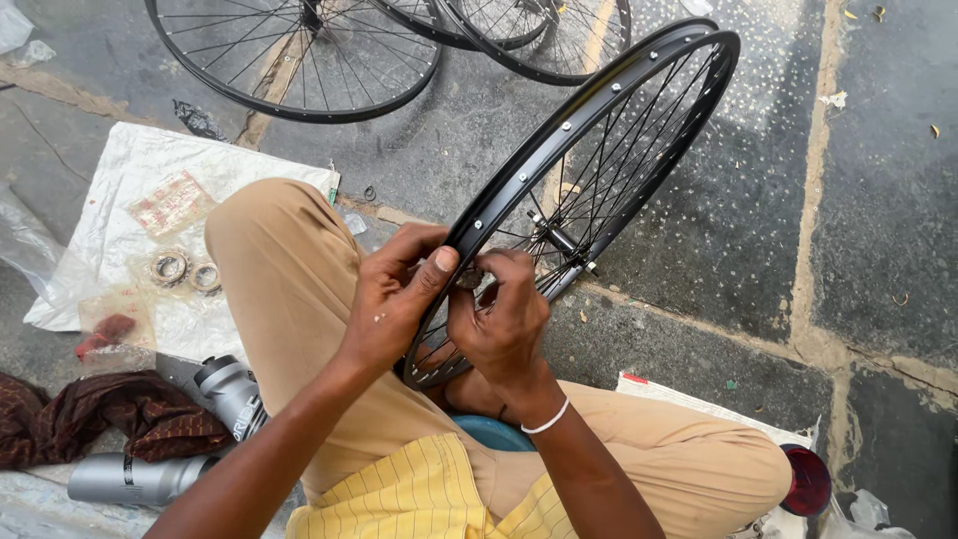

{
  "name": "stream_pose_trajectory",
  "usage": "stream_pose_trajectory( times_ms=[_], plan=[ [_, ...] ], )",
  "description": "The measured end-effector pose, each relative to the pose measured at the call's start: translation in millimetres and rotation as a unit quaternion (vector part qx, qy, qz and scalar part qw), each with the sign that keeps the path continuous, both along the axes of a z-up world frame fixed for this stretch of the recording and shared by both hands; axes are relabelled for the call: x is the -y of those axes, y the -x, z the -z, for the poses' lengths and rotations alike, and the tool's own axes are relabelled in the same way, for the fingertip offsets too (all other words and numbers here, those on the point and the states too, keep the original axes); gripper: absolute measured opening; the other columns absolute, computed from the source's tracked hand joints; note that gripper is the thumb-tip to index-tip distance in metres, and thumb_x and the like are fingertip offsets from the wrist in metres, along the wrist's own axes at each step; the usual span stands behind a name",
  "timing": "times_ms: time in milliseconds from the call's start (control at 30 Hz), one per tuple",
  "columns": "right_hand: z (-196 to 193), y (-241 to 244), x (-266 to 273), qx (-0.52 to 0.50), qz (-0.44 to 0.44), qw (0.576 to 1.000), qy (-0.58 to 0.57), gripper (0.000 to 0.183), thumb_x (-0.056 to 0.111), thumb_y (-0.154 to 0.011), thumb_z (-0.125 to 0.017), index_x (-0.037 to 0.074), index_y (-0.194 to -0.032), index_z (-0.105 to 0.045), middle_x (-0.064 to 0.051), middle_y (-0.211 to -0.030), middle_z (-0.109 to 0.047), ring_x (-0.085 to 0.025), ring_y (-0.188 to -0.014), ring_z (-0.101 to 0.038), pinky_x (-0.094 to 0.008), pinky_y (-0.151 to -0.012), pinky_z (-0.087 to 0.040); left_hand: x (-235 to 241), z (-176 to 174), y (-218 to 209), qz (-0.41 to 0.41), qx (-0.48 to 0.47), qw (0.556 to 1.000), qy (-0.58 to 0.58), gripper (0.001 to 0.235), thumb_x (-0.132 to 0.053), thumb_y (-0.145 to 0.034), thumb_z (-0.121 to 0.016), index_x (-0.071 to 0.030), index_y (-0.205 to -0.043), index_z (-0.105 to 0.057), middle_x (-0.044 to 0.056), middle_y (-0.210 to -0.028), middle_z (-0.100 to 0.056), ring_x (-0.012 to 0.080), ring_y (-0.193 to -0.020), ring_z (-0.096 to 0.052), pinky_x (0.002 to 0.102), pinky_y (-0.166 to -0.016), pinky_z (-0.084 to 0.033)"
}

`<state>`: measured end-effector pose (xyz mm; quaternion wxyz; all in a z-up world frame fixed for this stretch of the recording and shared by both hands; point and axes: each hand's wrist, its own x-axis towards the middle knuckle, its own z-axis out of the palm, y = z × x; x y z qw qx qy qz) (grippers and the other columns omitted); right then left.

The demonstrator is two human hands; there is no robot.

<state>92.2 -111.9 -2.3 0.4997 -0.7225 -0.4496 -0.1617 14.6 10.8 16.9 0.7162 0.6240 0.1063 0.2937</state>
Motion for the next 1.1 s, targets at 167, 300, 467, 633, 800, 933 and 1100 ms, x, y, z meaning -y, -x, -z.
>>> stream_pose_trajectory(
  times_ms=[167, 300, 467, 633, 800, 933, 1100],
  plan=[
    [-1.6, -6.2, -1.9, 0.129, 0.033, 0.991, 0.01, 0.029, 0.004, -0.088, -0.075, 0.002, -0.108, -0.054, -0.025, -0.118, -0.066, -0.036, -0.094, -0.076, -0.037, -0.067, -0.059, -5.0, 1.0, 0.4, 0.013, -0.018, 0.998, 0.063, 0.03, -0.022, -0.098, -0.075, 0.006, -0.108, -0.077, 0.006, -0.094, -0.068, 0.0118, -0.085, -0.059, 0.028, -0.075, -0.048],
    [-3.8, -2.1, -4.8, -0.035, -0.043, 0.998, -0.008, 0.031, 0.008, -0.094, -0.076, -0.002, -0.111, -0.052, -0.021, -0.122, -0.068, -0.021, -0.081, -0.076, -0.03, -0.061, -0.061, -15.5, 1.7, 3.9, 0.068, 0.04, 0.996, 0.036, 0.029, -0.024, -0.101, -0.072, 0.004, -0.112, -0.074, 0.002, -0.102, -0.067, 0.0078, -0.096, -0.06, 0.023, -0.085, -0.049],
    [-7.7, 2.0, -9.8, 0.024, 0.046, 0.998, 0.027, 0.03, 0.009, -0.091, -0.078, 0.003, -0.113, -0.059, -0.017, -0.116, -0.065, -0.027, -0.089, -0.073, -0.034, -0.065, -0.061, 5.5, 2.6, -0.3, -0.104, -0.079, 0.99, 0.058, 0.028, -0.022, -0.095, -0.076, 0.006, -0.095, -0.072, 0.001, -0.081, -0.067, 0.009, -0.074, -0.057, 0.025, -0.064, -0.046],
    [-6.6, 12.9, -9.6, 0.036, 0.03, 0.998, -0.044, 0.03, 0.008, -0.099, -0.07, -0.002, -0.123, -0.055, -0.023, -0.131, -0.062, -0.038, -0.112, -0.072, -0.041, -0.093, -0.062, 6.1, -9.1, 6.3, -0.095, -0.05, 0.992, -0.064, 0.03, -0.025, -0.103, -0.067, 0.003, -0.096, -0.074, 0.0, -0.077, -0.061, 0.0089, -0.072, -0.052, 0.026, -0.062, -0.043],
    [-11.3, 7.4, -3.4, -0.147, 0.008, 0.989, -0.014, 0.025, 0.014, -0.094, -0.072, 0.0, -0.113, -0.065, -0.016, -0.107, -0.073, -0.027, -0.097, -0.075, -0.038, -0.089, -0.059, -4.3, -34.1, -17.8, -0.117, -0.015, 0.983, -0.138, 0.04, -0.03, -0.111, -0.057, 0.002, -0.088, -0.06, -0.001, -0.087, -0.052, 0.0075, -0.076, -0.048, 0.026, -0.065, -0.04],
    [-13.7, -4.2, -0.7, -0.141, 0.026, 0.983, -0.111, 0.024, 0.013, -0.098, -0.071, 0.001, -0.117, -0.064, -0.015, -0.113, -0.073, -0.026, -0.104, -0.073, -0.036, -0.095, -0.059, -3.8, -32.5, -21.8, -0.129, -0.057, 0.978, -0.153, 0.044, -0.028, -0.107, -0.066, 0.004, -0.078, -0.055, 0.001, -0.071, -0.04, 0.0102, -0.07, -0.037, 0.03, -0.061, -0.032],
    [-7.4, -9.8, 11.4, -0.223, -0.009, 0.974, -0.034, 0.031, 0.017, -0.097, -0.074, 0.003, -0.125, -0.069, -0.013, -0.121, -0.074, -0.023, -0.11, -0.074, -0.032, -0.1, -0.057, 10.9, -3.9, 2.5, -0.127, -0.035, 0.983, -0.125, 0.036, -0.027, -0.106, -0.068, 0.0, -0.084, -0.058, -0.001, -0.077, -0.05, 0.008, -0.074, -0.044, 0.026, -0.067, -0.037]
  ],
)
